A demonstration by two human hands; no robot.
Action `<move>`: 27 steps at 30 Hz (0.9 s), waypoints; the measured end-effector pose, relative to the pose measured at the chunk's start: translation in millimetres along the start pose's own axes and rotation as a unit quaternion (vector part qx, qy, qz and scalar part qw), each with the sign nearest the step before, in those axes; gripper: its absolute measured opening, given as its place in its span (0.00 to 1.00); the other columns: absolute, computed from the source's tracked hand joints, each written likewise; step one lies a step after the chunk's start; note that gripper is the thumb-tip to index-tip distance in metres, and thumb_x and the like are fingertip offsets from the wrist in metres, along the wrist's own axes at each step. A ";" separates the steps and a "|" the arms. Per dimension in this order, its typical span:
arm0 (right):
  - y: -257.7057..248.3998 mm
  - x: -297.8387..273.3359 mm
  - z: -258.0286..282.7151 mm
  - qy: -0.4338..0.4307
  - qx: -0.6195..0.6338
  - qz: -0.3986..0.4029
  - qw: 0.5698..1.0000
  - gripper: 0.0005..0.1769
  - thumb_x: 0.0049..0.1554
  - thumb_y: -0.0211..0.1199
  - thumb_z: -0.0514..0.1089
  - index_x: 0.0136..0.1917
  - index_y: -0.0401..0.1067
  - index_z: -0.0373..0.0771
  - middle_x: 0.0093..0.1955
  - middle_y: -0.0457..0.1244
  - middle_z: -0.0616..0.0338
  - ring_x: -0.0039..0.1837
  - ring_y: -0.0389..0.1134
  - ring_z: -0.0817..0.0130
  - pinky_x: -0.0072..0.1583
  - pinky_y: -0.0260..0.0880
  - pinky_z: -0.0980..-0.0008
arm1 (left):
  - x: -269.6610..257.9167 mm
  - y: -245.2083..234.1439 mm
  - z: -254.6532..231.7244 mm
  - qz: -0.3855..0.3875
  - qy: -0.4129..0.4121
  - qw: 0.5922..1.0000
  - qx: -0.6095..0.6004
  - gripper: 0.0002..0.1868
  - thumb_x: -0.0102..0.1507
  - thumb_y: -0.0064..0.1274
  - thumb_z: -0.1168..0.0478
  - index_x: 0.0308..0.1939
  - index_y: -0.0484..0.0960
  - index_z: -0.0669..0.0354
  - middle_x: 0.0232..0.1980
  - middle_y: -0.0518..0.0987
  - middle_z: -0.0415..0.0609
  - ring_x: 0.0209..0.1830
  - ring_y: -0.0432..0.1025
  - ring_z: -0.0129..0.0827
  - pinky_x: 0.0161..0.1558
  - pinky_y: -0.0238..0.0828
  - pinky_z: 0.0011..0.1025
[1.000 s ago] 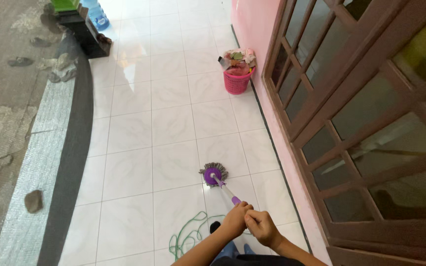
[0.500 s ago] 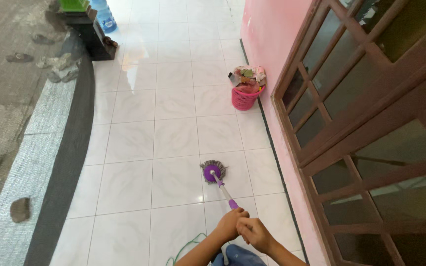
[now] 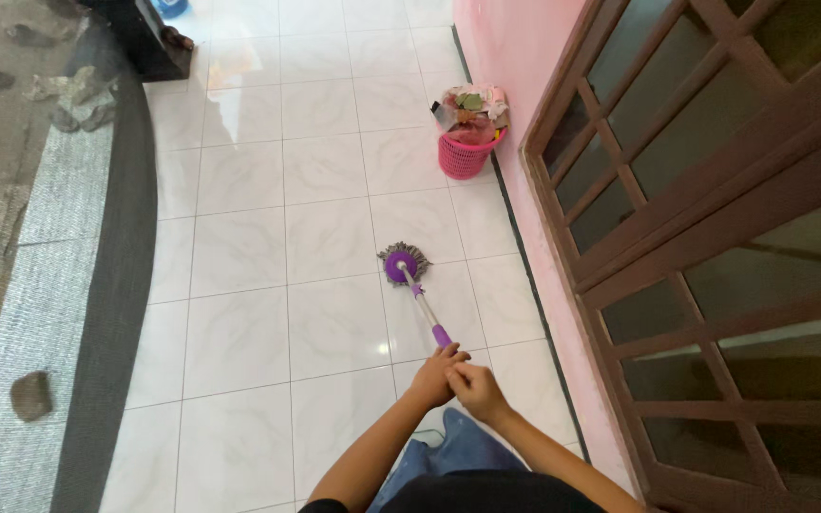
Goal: The person mops a tiled floor around several household items including a bucket, a broom, and a tripod.
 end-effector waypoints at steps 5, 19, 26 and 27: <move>-22.8 -0.5 25.0 0.076 0.106 0.051 0.990 0.20 0.63 0.56 0.45 0.32 0.69 0.33 0.23 0.59 0.63 0.27 0.59 0.76 0.32 0.57 0.70 | -3.9 -40.6 -44.9 -0.023 0.070 0.996 -0.057 0.09 0.58 0.52 0.62 0.42 0.79 0.56 0.54 0.79 0.45 0.64 0.70 0.46 0.59 0.72 0.40; -24.7 137.3 21.5 -0.039 -0.004 0.058 0.998 0.14 0.60 0.60 0.42 0.36 0.70 0.31 0.26 0.60 0.57 0.30 0.59 0.74 0.35 0.58 0.68 | 103.3 -59.4 54.6 -0.041 -0.036 0.998 -0.041 0.13 0.58 0.54 0.59 0.46 0.75 0.56 0.52 0.75 0.50 0.52 0.72 0.52 0.48 0.71 0.47; -51.4 248.7 9.2 0.020 0.013 0.052 0.998 0.18 0.62 0.59 0.44 0.35 0.70 0.31 0.25 0.59 0.60 0.30 0.56 0.76 0.35 0.57 0.69 | 208.9 -102.7 102.5 0.016 -0.089 0.996 -0.018 0.14 0.59 0.54 0.59 0.47 0.76 0.55 0.55 0.75 0.49 0.51 0.73 0.53 0.50 0.72 0.46; -58.8 262.2 19.3 0.019 0.027 0.053 0.998 0.19 0.63 0.59 0.44 0.34 0.70 0.30 0.25 0.58 0.61 0.31 0.55 0.77 0.34 0.56 0.69 | 218.3 -112.6 101.2 0.013 -0.089 0.996 -0.016 0.14 0.59 0.54 0.59 0.47 0.76 0.55 0.55 0.75 0.49 0.51 0.73 0.53 0.50 0.72 0.46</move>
Point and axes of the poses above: each hand's wrist, its own x-axis towards the middle knuckle, its own y-axis out of the palm, z = x × y, the point moved 7 cm from there along x, towards the middle knuckle
